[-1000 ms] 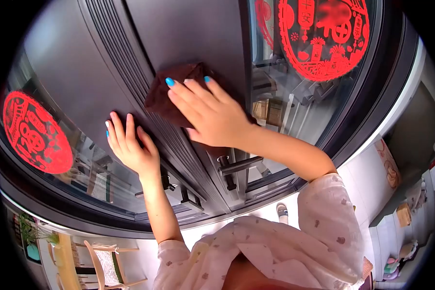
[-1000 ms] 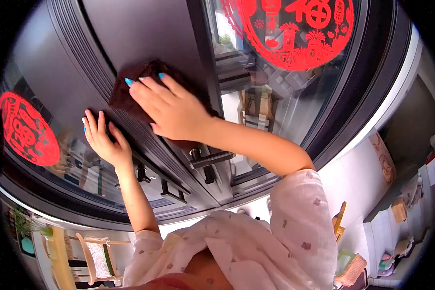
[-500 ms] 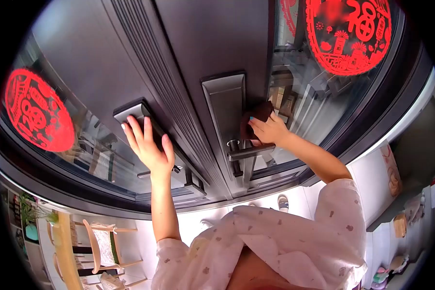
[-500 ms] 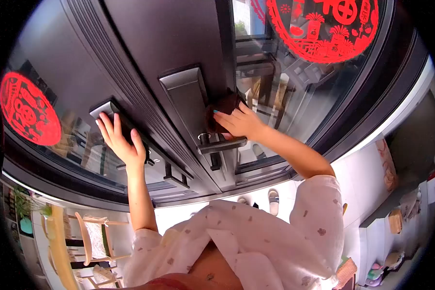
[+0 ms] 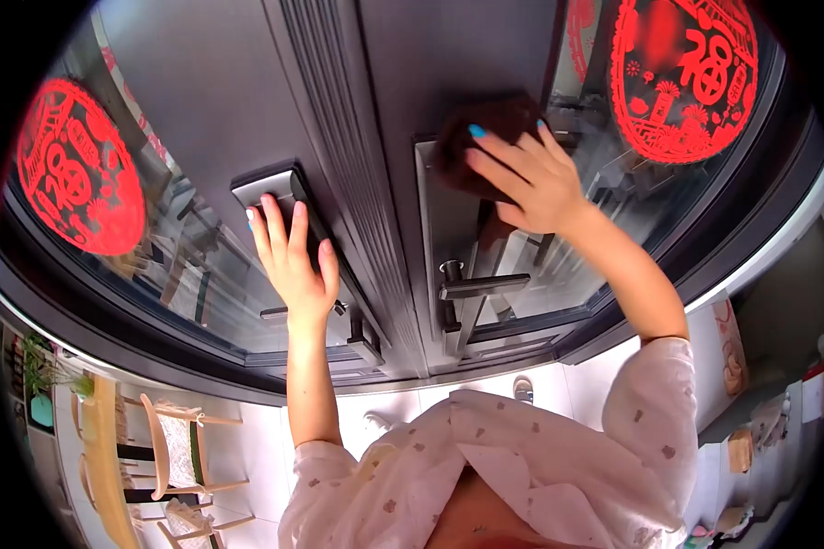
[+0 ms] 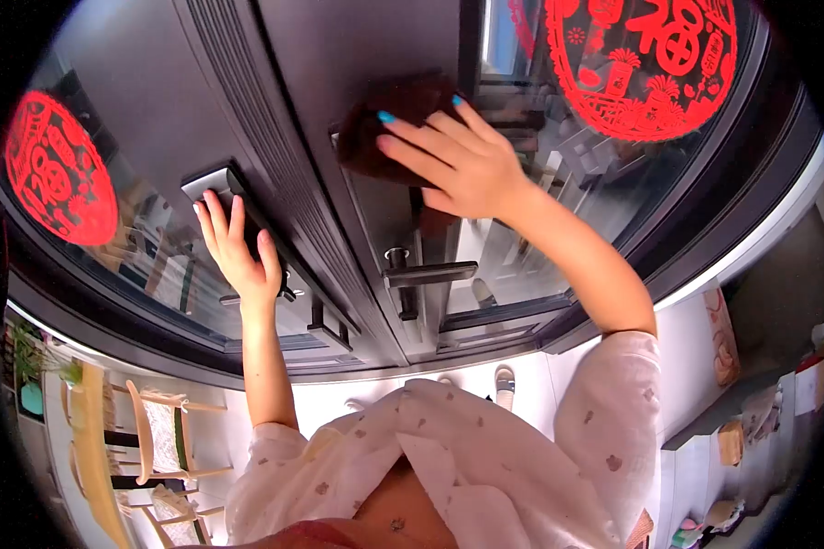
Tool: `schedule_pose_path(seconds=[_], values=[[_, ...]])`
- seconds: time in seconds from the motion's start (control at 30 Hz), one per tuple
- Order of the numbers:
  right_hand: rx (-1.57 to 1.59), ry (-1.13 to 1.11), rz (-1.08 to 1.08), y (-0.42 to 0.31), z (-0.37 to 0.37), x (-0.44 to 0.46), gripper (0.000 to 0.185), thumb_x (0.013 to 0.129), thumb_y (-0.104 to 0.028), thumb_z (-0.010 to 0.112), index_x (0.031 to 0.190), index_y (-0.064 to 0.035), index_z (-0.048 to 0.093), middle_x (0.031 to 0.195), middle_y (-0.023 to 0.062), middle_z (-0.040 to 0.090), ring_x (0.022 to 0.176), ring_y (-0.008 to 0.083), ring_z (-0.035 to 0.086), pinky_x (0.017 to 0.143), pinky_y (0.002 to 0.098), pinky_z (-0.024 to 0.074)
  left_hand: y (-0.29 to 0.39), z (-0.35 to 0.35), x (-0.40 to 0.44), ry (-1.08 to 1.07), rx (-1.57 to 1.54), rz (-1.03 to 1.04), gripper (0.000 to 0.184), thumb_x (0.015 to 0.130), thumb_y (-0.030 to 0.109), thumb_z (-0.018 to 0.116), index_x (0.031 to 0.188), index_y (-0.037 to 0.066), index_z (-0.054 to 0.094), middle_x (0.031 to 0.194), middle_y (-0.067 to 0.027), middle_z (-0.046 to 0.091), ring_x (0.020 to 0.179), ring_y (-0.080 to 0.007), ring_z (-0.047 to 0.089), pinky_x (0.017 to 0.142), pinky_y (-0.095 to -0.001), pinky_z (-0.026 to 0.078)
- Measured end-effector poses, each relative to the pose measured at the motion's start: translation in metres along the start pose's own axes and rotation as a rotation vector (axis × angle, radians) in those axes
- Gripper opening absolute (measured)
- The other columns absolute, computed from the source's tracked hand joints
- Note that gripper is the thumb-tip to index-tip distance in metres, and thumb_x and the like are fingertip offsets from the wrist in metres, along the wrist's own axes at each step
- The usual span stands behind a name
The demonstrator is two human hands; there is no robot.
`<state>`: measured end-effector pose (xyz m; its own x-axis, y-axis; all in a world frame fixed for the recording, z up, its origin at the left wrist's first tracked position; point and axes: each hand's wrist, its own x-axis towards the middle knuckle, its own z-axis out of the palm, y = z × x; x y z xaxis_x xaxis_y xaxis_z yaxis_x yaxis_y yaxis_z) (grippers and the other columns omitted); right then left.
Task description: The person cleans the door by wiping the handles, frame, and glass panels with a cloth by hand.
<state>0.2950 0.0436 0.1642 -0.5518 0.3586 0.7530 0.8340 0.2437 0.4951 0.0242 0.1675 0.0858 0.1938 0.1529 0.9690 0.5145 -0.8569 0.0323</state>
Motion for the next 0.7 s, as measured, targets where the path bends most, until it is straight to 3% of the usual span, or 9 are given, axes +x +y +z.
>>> schedule_pose_path(seconds=[0.13,0.2,0.27,0.37,0.47,0.5,0.57,0.6,0.7], values=[[0.043,-0.064,-0.068,0.009,-0.003,0.005,0.066,0.055,-0.023,0.061,0.12,-0.0143,0.053,0.126,0.0028,0.049,0.098,0.0233,0.051,0.097,0.0435,0.0328,0.002,0.0,0.003,0.006,-0.026,0.011,0.043,0.083,0.019,0.046,0.122,0.001,0.045,0.137,-0.0234,0.029,0.128,-0.0427,0.022,0.103,-0.048,0.019],[0.019,-0.142,-0.126,-0.005,0.003,0.029,0.071,0.059,-0.032,0.064,0.125,-0.0139,0.047,0.132,0.0021,0.042,0.11,0.0216,0.047,0.1,0.044,0.0283,0.003,0.0,0.002,-0.005,-0.016,-0.016,0.043,0.083,0.02,0.046,0.122,0.001,0.046,0.137,-0.0232,0.029,0.128,-0.0426,0.022,0.103,-0.0476,0.018],[-0.011,-0.14,-0.151,-0.029,0.016,0.052,0.065,0.062,-0.032,0.063,0.123,-0.0141,0.049,0.132,0.0015,0.042,0.101,0.0229,0.049,0.09,0.044,0.0363,0.003,-0.002,0.001,-0.003,-0.032,-0.016,0.044,0.081,0.019,0.048,0.123,0.003,0.046,0.137,-0.0227,0.03,0.128,-0.0436,0.022,0.103,-0.049,0.02],[-0.023,-0.198,-0.147,-0.041,0.02,0.041,0.064,0.063,-0.032,0.066,0.123,-0.0155,0.048,0.132,-0.0006,0.041,0.105,0.0195,0.046,0.093,0.0448,0.0341,-0.002,-0.002,0.001,0.007,-0.041,-0.002,0.045,0.08,0.016,0.05,0.123,0.005,0.047,0.136,-0.0219,0.032,0.127,-0.0443,0.023,0.102,-0.0501,0.022],[0.03,-0.347,-0.592,-0.049,0.048,-0.025,0.049,0.079,-0.032,0.051,0.116,-0.0009,0.051,0.124,0.0065,0.047,0.114,0.0183,0.042,0.103,0.0402,0.0278,-0.002,-0.003,-0.001,0.014,-0.054,0.019,0.043,0.08,0.015,0.049,0.122,0.006,0.049,0.136,-0.0217,0.033,0.127,-0.0436,0.025,0.102,-0.0493,0.022],[0.022,-0.343,-0.588,-0.047,0.046,-0.018,0.049,0.079,-0.032,0.051,0.116,-0.0009,0.051,0.124,0.0065,0.047,0.114,0.0183,0.042,0.103,0.0402,0.0278,-0.003,-0.004,-0.001,0.008,-0.047,0.014,0.042,0.08,0.015,0.048,0.121,0.006,0.049,0.136,-0.0217,0.033,0.126,-0.0437,0.025,0.102,-0.0492,0.023],[0.103,-0.365,-0.821,-0.034,0.039,0.01,0.037,0.075,-0.028,0.051,0.099,-0.0013,0.06,0.122,0.0076,0.048,0.106,0.0237,0.047,0.1,0.0375,0.033,-0.003,-0.002,-0.001,0.014,-0.04,0.012,0.042,0.08,0.014,0.048,0.121,0.006,0.05,0.135,-0.0217,0.034,0.126,-0.0437,0.026,0.102,-0.0492,0.023],[0.173,-0.314,-0.868,-0.02,0.04,0.02,0.036,0.072,-0.027,0.054,0.095,-0.0012,0.06,0.115,0.0085,0.052,0.103,0.0255,0.049,0.098,0.0411,0.0363,-0.004,-0.003,-0.002,0.004,-0.03,0.012,0.041,0.08,0.014,0.047,0.121,0.006,0.05,0.135,-0.0216,0.034,0.126,-0.0438,0.026,0.102,-0.0491,0.023],[0.164,-0.158,-0.621,0.011,0.001,0.082,0.029,0.063,-0.02,0.057,0.088,-0.0035,0.06,0.106,0.0063,0.055,0.094,0.0253,0.052,0.093,0.044,0.0403,-0.005,-0.003,0.0,0.002,-0.018,0.014,0.04,0.081,0.014,0.047,0.12,0.006,0.05,0.134,-0.0215,0.035,0.126,-0.0438,0.027,0.101,-0.0489,0.024]])
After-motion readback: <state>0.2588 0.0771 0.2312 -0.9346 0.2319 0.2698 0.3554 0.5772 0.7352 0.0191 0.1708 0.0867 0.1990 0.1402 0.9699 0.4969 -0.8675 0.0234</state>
